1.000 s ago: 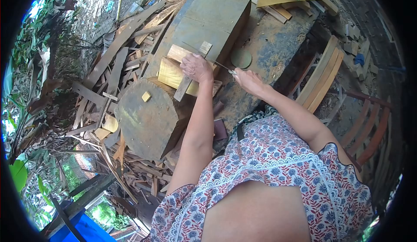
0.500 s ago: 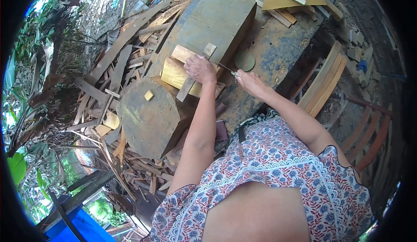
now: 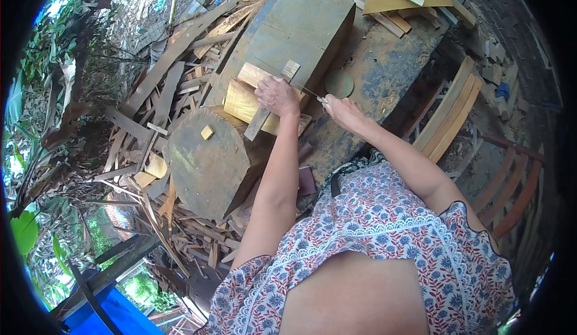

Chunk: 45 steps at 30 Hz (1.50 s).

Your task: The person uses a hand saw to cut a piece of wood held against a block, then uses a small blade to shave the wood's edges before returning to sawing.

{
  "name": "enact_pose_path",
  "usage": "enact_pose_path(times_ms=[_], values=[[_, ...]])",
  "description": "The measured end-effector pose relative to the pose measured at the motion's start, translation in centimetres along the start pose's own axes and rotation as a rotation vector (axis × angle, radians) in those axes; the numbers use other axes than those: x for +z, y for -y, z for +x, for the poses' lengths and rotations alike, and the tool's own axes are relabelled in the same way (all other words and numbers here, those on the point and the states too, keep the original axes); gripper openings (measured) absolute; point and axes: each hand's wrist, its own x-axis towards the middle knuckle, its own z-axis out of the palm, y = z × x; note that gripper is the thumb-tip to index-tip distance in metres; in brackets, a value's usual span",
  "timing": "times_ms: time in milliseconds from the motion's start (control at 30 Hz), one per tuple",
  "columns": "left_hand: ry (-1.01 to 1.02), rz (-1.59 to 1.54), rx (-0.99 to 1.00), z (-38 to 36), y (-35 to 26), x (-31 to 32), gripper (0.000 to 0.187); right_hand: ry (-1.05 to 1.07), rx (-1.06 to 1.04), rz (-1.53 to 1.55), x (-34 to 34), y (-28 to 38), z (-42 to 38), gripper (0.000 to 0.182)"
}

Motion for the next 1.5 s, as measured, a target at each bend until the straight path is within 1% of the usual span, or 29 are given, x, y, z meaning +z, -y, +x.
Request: enact_pose_path(times_ms=[67, 133, 233, 267, 333, 433, 467, 567, 667, 767, 900, 967, 1033, 1067, 1100, 1167, 1267, 1400, 1467, 1500], values=[[0.003, -0.008, -0.004, -0.2, 0.0, 0.1, 0.018, -0.002, 0.007, 0.001, 0.3, 0.0, 0.4, 0.026], [-0.062, 0.031, 0.024, -0.2, 0.1, 0.4, 0.016, -0.058, -0.056, -0.006, 1.2, 0.7, 3.3, 0.027], [-0.046, 0.009, 0.007, -0.1, 0.0, 0.2, 0.015, -0.065, -0.072, -0.012, 1.4, 2.0, 5.0, 0.028], [-0.046, 0.006, 0.009, -0.2, -0.1, 0.1, 0.015, -0.068, -0.07, -0.012, 1.1, 2.1, 4.6, 0.028], [0.003, 0.016, 0.082, -0.1, 0.0, -0.1, 0.015, -0.043, -0.035, -0.041, 0.6, 2.4, 3.5, 0.028], [-0.015, -0.013, 0.076, 0.0, -0.1, -0.3, 0.016, -0.056, -0.004, -0.021, 0.6, 1.1, 2.4, 0.026], [-0.002, -0.005, 0.069, 0.1, -0.2, -0.3, 0.016, -0.03, 0.004, -0.023, 0.3, 1.1, 1.8, 0.027], [0.048, -0.005, 0.03, 0.1, -0.2, -0.4, 0.019, -0.063, -0.036, -0.041, 1.0, 1.3, 2.4, 0.026], [0.036, 0.004, 0.023, 0.1, -0.3, -0.4, 0.019, -0.088, -0.023, -0.058, 1.2, 2.7, 4.3, 0.027], [0.043, -0.002, 0.026, 0.1, -0.4, -0.5, 0.019, -0.1, -0.016, -0.045, 1.4, 2.7, 4.3, 0.027], [0.044, -0.005, 0.018, 0.1, -0.3, -0.7, 0.02, -0.064, 0.0, -0.034, 0.7, 1.1, 0.9, 0.026], [0.04, -0.011, 0.03, 0.1, -0.3, -0.5, 0.02, 0.011, 0.088, -0.029, -0.1, 0.6, -1.1, 0.025], [0.049, -0.016, 0.024, 0.1, -0.3, -0.5, 0.02, -0.007, 0.063, -0.021, 0.0, 0.7, -1.1, 0.024], [0.051, -0.02, 0.025, 0.1, -0.3, -0.6, 0.02, -0.032, 0.036, -0.008, 0.1, 0.9, -0.9, 0.024], [0.051, -0.022, 0.03, -0.1, -0.4, -0.5, 0.02, -0.036, 0.039, -0.007, 0.4, 1.1, 0.2, 0.024], [0.015, -0.019, 0.026, 0.0, -0.3, -0.3, 0.018, -0.09, -0.024, -0.026, 1.2, 1.9, 3.2, 0.024], [0.008, -0.015, 0.03, 0.0, -0.2, -0.3, 0.017, -0.11, -0.024, -0.027, 1.5, 2.6, 4.2, 0.025], [0.044, -0.016, 0.024, 0.0, -0.3, -0.6, 0.02, -0.062, 0.001, -0.023, 0.9, 0.3, 0.4, 0.025], [0.059, -0.005, 0.028, 0.1, -0.3, -0.5, 0.02, -0.012, 0.079, -0.011, 0.1, -0.3, -1.9, 0.025], [0.065, -0.002, 0.022, 0.1, -0.1, -0.5, 0.02, -0.004, 0.08, -0.012, 0.1, 0.0, -1.9, 0.025]])
